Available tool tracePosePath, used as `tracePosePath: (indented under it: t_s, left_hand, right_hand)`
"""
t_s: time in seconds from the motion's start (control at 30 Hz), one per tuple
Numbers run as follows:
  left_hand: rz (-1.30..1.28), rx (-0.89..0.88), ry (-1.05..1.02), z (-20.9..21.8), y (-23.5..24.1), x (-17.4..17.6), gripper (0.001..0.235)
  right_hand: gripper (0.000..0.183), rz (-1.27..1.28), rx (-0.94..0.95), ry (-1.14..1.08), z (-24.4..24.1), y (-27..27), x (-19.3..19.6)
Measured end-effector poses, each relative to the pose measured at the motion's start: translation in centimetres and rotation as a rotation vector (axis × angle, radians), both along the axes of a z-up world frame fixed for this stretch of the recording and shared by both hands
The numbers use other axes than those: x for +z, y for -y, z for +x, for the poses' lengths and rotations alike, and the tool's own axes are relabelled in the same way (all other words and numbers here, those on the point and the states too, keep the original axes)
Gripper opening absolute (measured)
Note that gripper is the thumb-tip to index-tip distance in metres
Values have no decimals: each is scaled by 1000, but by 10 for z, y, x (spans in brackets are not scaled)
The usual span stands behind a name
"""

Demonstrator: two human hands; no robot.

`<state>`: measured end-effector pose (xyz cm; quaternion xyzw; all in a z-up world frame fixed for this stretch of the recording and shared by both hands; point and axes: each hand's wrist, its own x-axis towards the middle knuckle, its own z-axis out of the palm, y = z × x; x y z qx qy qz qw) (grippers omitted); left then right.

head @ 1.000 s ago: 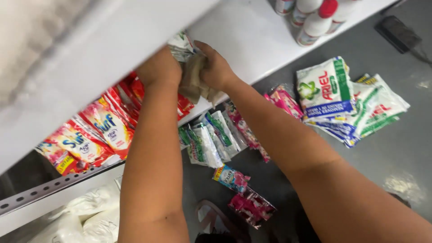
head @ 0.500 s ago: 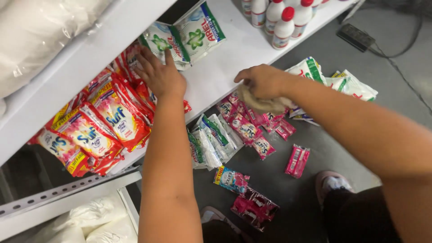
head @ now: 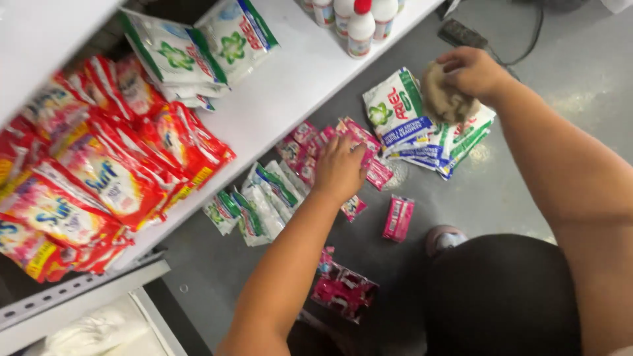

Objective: Wiping individual detergent packets with a cloth and organizing them on retail shelves.

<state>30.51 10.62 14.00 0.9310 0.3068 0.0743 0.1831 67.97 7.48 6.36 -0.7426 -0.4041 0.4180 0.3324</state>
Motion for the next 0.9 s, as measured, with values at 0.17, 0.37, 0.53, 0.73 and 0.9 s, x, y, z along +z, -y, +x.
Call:
tracePosePath:
  t_s: [0.17,0.37,0.53,0.73,0.9]
  left_hand:
    - [-216,50,-345,-48,21,-39,23]
    - [-512,244,-861,-212,9,-28,44]
    - [-388,933,-565,-297,-9,-29,78]
    - [-405,900,-196,-336,-23,-111,127]
    - [-427,787,51,-306,-61,-109,112]
  right_hand:
    - [44,-16,388,381,-63,-18,12]
    - [87,-312,465,806,-124,-18,62]
    - [46,-396,716,1028,-130,-29,59]
    - [47,-571,762,504,-262,-40,204]
    - [43,-242,1093,583,-274,-21,120]
